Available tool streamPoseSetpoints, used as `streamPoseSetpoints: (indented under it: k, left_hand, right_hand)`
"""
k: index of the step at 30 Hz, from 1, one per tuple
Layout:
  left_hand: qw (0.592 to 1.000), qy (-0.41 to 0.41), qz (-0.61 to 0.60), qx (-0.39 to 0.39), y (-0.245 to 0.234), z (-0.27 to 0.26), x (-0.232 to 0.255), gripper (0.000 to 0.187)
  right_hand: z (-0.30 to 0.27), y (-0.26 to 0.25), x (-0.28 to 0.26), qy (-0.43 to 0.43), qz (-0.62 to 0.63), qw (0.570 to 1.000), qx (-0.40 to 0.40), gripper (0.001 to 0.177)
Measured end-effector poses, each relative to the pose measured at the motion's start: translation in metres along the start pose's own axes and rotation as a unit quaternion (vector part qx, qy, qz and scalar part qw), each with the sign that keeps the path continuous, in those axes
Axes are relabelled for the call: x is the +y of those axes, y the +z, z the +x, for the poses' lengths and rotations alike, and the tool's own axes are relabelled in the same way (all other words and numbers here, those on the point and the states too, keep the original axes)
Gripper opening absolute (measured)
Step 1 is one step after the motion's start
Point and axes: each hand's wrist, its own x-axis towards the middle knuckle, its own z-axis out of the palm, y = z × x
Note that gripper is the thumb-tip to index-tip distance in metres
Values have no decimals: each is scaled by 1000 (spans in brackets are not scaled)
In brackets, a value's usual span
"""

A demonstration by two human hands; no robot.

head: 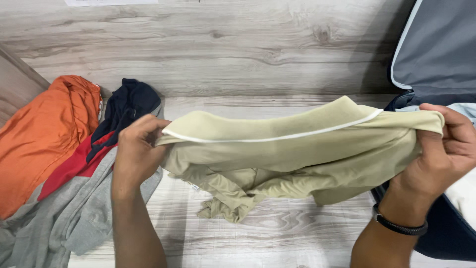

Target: The person folds several items of clothing by hand on a table, including green trousers, a striped shirt, a white t-shirt, and a tan polo shirt. They button the collar of the polo shirt before folding it and placing all the items into a suitcase.

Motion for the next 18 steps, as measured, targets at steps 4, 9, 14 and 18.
streamPoseSetpoints:
  k: [4,9,14,18]
  left_hand:
    - [979,91,58,175,-4,-5,11,22]
    - [955,-53,-217,198,3,-9,3,8]
    - [970,-66,-233,22,-6,-11,-4,12]
    - [973,-37,-140,-177,-11,-16,-2,7]
  right_hand:
    - [-14,-14,-2,-32,-41,998,21,8]
    - [-33,-31,-18,-34,-97,995,7,14]
    - [-26,-59,-25,4,-153,980,-129,22]
    - [-3,-55,-23,99,-163,901,-389,22]
